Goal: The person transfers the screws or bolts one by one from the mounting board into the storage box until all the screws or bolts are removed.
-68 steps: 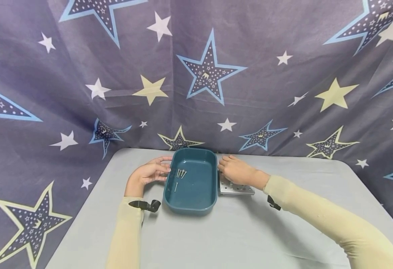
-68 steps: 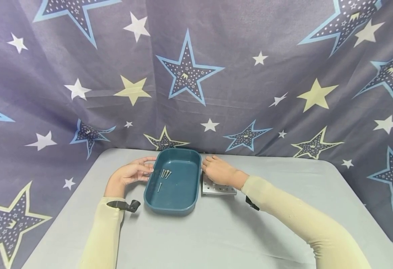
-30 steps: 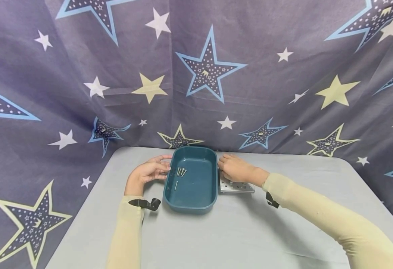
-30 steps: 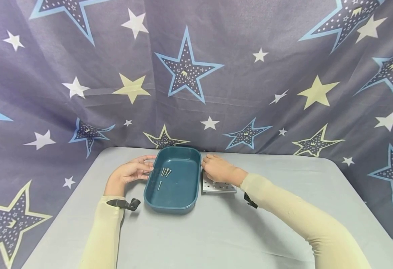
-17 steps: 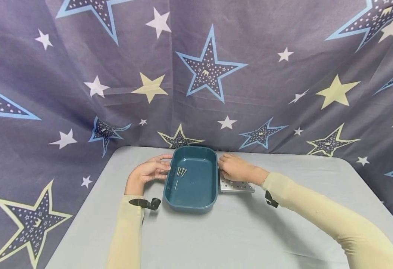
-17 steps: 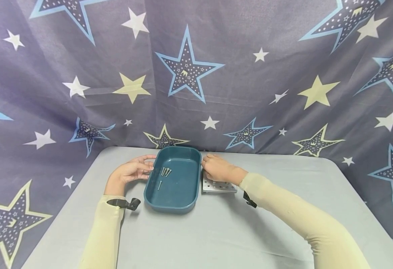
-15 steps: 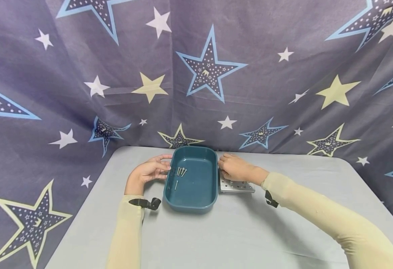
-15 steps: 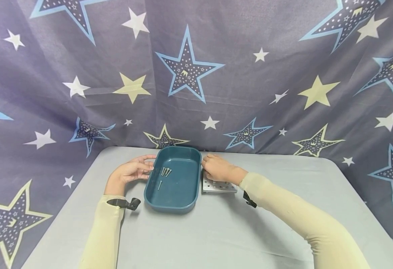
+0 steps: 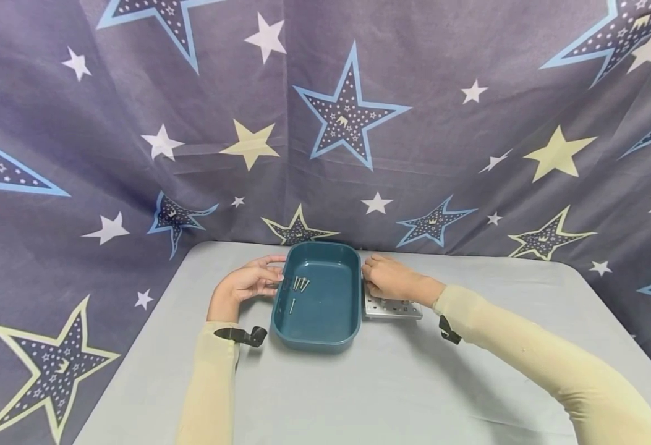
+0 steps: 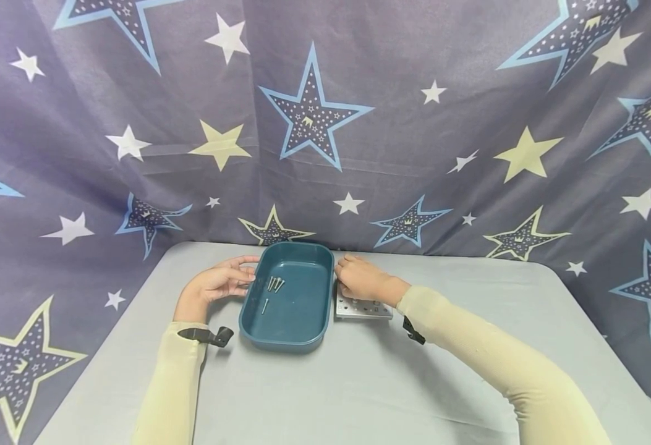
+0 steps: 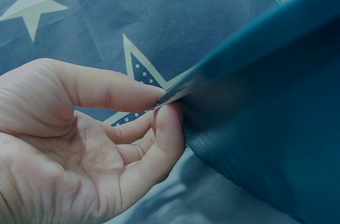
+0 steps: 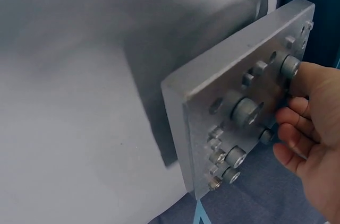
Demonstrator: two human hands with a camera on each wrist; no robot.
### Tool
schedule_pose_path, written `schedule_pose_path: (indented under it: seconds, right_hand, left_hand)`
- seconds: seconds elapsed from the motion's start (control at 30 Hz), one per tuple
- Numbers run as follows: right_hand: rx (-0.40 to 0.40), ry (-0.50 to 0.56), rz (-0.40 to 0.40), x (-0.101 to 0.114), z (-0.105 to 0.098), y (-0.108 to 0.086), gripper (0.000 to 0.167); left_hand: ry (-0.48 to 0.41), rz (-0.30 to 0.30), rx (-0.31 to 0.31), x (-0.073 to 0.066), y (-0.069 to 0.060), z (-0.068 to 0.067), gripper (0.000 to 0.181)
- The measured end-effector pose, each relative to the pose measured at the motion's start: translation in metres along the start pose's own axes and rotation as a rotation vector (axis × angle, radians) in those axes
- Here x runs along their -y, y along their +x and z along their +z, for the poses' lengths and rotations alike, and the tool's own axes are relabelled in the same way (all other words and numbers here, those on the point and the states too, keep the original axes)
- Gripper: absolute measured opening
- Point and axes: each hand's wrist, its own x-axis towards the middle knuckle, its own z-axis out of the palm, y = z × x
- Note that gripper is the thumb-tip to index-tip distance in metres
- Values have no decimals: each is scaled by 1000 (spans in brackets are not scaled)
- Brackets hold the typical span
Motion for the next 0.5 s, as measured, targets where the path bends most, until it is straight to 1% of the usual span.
schedule_pose_path:
  seconds: [0.13, 0.3, 0.4, 0.5]
  right_hand:
    - [-14, 22, -13, -2, 1, 0, 9]
    - [-27, 104, -16, -5, 1, -1, 20]
    - [-41, 142, -20, -7, 1, -2, 20]
    - [-49, 152, -26, -7, -1, 1, 19]
  left_hand:
    - [7, 2, -2, 1, 1, 0, 70]
    - [2, -2, -5, 2, 1, 0, 69]
    - [0, -4, -3, 2, 1, 0, 68]
    - [-2, -2, -3, 1, 1, -1, 69]
